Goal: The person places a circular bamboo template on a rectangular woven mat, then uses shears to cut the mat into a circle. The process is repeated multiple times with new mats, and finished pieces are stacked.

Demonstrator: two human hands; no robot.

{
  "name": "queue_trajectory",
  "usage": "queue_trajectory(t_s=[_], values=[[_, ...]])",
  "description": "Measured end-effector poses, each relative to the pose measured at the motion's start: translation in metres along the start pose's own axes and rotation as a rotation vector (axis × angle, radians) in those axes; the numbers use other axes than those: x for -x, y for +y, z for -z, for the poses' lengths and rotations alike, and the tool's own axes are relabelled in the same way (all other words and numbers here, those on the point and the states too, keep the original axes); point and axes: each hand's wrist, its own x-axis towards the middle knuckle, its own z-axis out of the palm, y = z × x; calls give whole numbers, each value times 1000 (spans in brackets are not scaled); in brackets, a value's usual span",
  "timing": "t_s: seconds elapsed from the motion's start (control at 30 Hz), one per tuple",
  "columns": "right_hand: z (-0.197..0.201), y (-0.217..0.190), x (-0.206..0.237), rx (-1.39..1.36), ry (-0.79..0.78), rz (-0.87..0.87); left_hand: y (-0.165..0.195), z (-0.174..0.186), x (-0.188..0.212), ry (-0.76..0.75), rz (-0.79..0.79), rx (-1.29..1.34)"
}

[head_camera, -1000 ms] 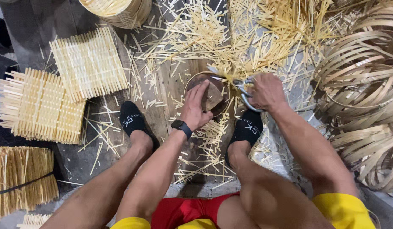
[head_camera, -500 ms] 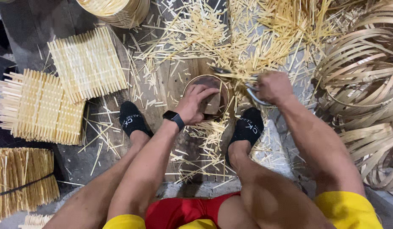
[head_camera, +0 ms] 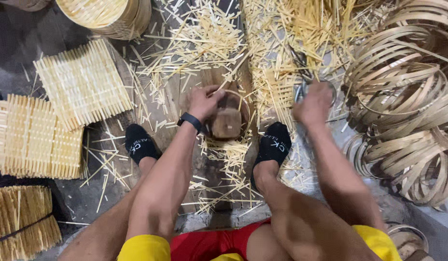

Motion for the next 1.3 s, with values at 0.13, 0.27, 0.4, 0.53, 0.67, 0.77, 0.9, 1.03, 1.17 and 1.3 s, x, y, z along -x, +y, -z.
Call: queue_trajectory(t_s=[0.13,0.27,0.4,0.53,0.67,0.77,0.9,1.03,1.17,1.3], values=[[-12,-54,31,-939,-417,108,15,-12,9,-61,-145,230],[-24,-81,37,-948,-424,-27,30,-19,17,-28,-150,186],[-32,-82,33,-1003,-419,-152,37,-20,16,-12,-116,197],[-43,-78,31,-933,-337,-67,32,-19,10,-37,-131,207],[-52,-81,33,-850,-277,-88,19,-25,3,-70,-166,283],[-47,-87,33,-779,-221,-45,11,-33,-2,-45,-148,362],[-24,-95,35,-785,-221,13,3,-35,-9,15,-157,353],[0,-102,35,-663,85,315,-10,-32,11,368,-286,289],[-3,-117,17,-781,-78,280,-28,-37,58,492,-9,284],[-20,-113,1,-1078,-257,-86,-40,-31,72,342,267,360]])
